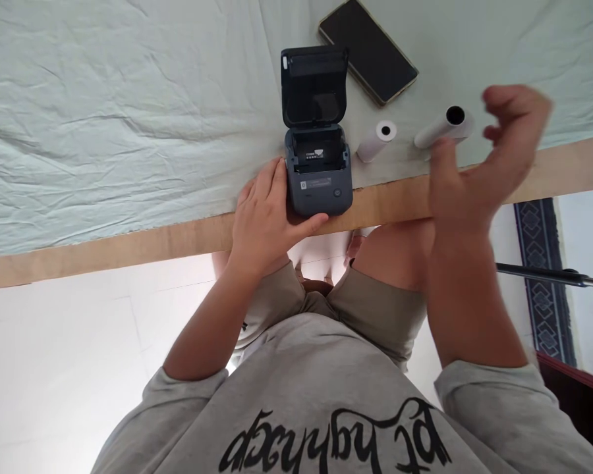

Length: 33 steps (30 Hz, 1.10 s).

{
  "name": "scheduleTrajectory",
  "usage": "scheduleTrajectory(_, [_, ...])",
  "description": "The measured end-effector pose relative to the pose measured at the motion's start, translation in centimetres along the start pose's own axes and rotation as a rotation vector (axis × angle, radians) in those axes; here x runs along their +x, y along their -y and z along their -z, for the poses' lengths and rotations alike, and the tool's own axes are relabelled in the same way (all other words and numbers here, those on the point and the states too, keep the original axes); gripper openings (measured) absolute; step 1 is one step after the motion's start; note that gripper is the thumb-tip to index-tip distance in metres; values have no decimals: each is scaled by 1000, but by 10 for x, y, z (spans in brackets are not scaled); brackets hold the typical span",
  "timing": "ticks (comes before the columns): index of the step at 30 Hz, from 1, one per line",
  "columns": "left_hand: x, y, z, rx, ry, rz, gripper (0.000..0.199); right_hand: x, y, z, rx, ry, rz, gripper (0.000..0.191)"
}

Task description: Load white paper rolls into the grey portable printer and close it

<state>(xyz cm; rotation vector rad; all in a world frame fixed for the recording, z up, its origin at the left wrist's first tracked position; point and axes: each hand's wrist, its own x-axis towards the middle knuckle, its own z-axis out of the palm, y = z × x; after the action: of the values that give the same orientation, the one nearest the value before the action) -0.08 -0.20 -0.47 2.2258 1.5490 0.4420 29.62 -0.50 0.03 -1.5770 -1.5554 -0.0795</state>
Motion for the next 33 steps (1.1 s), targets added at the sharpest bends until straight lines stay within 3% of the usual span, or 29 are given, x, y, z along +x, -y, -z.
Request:
scheduleTrajectory(2, [0, -1, 1, 16, 11, 14, 103, 11, -17, 4, -34, -48, -40, 63])
scheduleTrajectory(6, [1, -1, 1, 22, 11, 26, 102, 34, -36, -7, -67, 152, -290, 74])
scheduleTrajectory(10, [0, 0, 0, 21, -8, 19, 101, 36, -38, -18, -111, 207, -388, 55])
scheduleTrajectory(12, [-1, 2, -1, 20, -9, 14, 102, 26, -38, -18, -66, 179, -346, 51])
scheduleTrajectory(17, [-1, 4, -2, 28, -4, 9, 103, -6, -26, -10, 213, 171, -75, 60])
scheduleTrajectory(26, [4, -2, 2, 68, 13, 61, 98, -12, 6, -4, 316, 433, -99, 59])
scheduleTrajectory(33, [5, -4, 1, 12, 21, 110, 110, -15, 20, -6, 434, 582, -57, 57])
